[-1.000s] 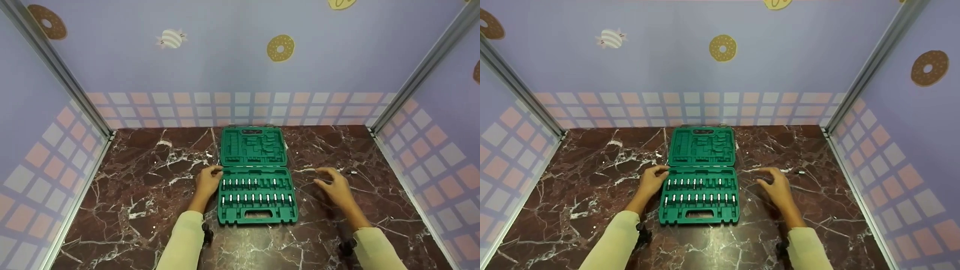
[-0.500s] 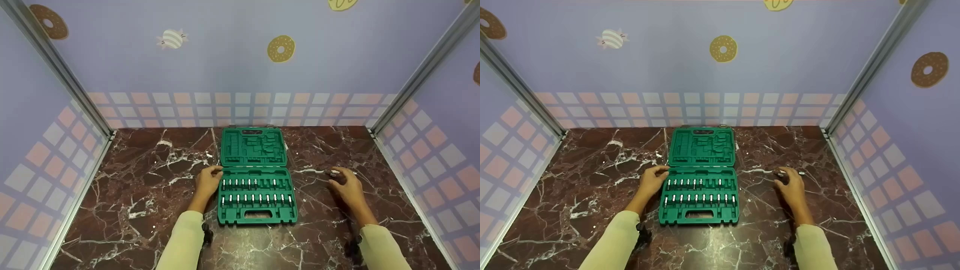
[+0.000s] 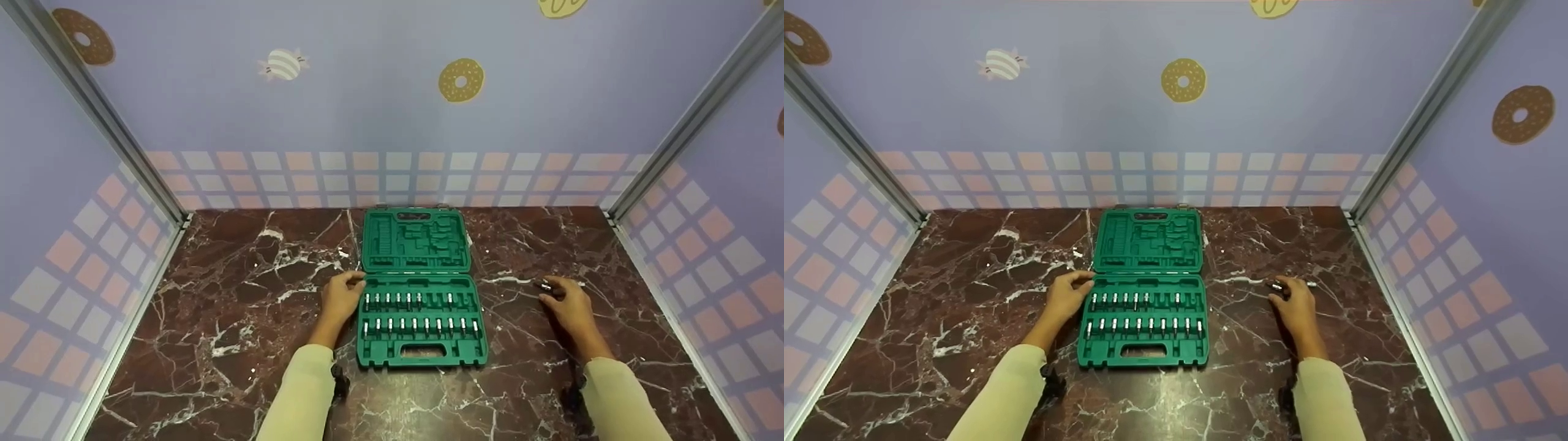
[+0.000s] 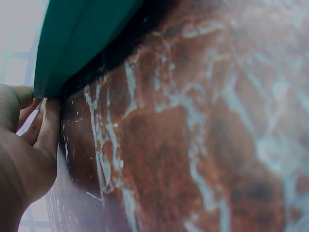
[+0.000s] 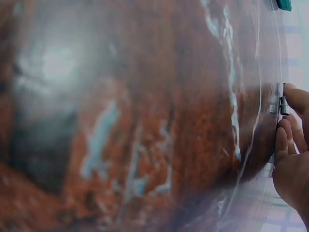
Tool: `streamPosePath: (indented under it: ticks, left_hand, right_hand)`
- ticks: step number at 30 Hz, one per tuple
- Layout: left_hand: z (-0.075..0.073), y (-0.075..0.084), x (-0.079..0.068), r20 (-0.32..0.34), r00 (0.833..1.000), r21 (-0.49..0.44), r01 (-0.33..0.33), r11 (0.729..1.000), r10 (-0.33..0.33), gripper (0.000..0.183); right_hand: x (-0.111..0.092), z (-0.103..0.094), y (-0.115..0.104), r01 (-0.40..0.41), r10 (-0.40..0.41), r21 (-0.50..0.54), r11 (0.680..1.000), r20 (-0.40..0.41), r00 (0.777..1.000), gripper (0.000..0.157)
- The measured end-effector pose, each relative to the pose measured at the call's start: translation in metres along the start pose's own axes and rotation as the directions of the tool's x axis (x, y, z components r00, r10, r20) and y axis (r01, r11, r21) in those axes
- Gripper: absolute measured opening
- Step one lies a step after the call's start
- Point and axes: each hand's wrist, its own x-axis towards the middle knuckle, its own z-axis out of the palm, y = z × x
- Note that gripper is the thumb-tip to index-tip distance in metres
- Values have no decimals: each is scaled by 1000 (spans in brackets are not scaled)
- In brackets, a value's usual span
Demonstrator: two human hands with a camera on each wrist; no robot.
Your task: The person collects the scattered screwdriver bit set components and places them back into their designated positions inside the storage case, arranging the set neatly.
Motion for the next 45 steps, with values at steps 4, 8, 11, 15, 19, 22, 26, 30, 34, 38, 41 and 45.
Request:
streamPosePath:
  ticks: [4, 8, 11, 15, 19, 22, 26, 30, 34, 38, 41, 45]
  left_hand:
    - [0, -1, 0, -1, 1000, 7, 1, 1000, -1, 19]
    - [1, -2, 1, -1, 1000, 4, 5, 1000, -5, 19]
    - [1, -2, 2, 3, 1000, -4, -1, 1000, 1, 19]
    - [1, -2, 2, 2, 1000, -8, -6, 1000, 6, 18]
    - [1, -1, 2, 0, 1000, -3, -7, 1000, 7, 18]
    - [1, -1, 2, -6, 1000, 4, -11, 1000, 11, 18]
    - [1, -1, 2, -14, 1000, 9, -11, 1000, 12, 18]
    - [1, -1, 1, -16, 1000, 15, -17, 1000, 17, 17]
    - [1, -1, 1, -15, 1000, 16, -14, 1000, 15, 17]
    - [1, -1, 1, -7, 1000, 4, -9, 1000, 9, 18]
    - [0, 0, 1, -1, 1000, -5, 0, 1000, 0, 18]
    - [1, 0, 1, 3, 1000, -7, 12, 1000, -12, 19]
  right_hand:
    - [3, 3, -4, -12, 13, -26, 1000, 5, 1000, 33]
    - [5, 5, -7, -33, 33, -22, 999, 2, 999, 27]
    - [5, 6, -6, -34, 34, -28, 999, 1, 999, 25]
    - [6, 9, -5, -39, 39, -45, 998, -8, 999, 22]
    - [6, 10, -5, -43, 42, -47, 998, -22, 999, 19]
    - [5, 9, -4, -39, 38, -42, 998, -24, 999, 16]
    - [4, 9, -3, -30, 30, -39, 999, -13, 999, 15]
    - [2, 9, -3, -18, 17, -42, 999, -4, 1000, 13]
    - [0, 9, -6, -3, 2, -44, 999, -10, 1000, 11]
    - [-4, 8, -10, 7, -7, -42, 999, -9, 1000, 12]
    - [-7, 7, -15, 8, -8, -37, 999, -2, 1000, 13]
    - [-12, 6, -21, -1, 1, -35, 999, 6, 1000, 14]
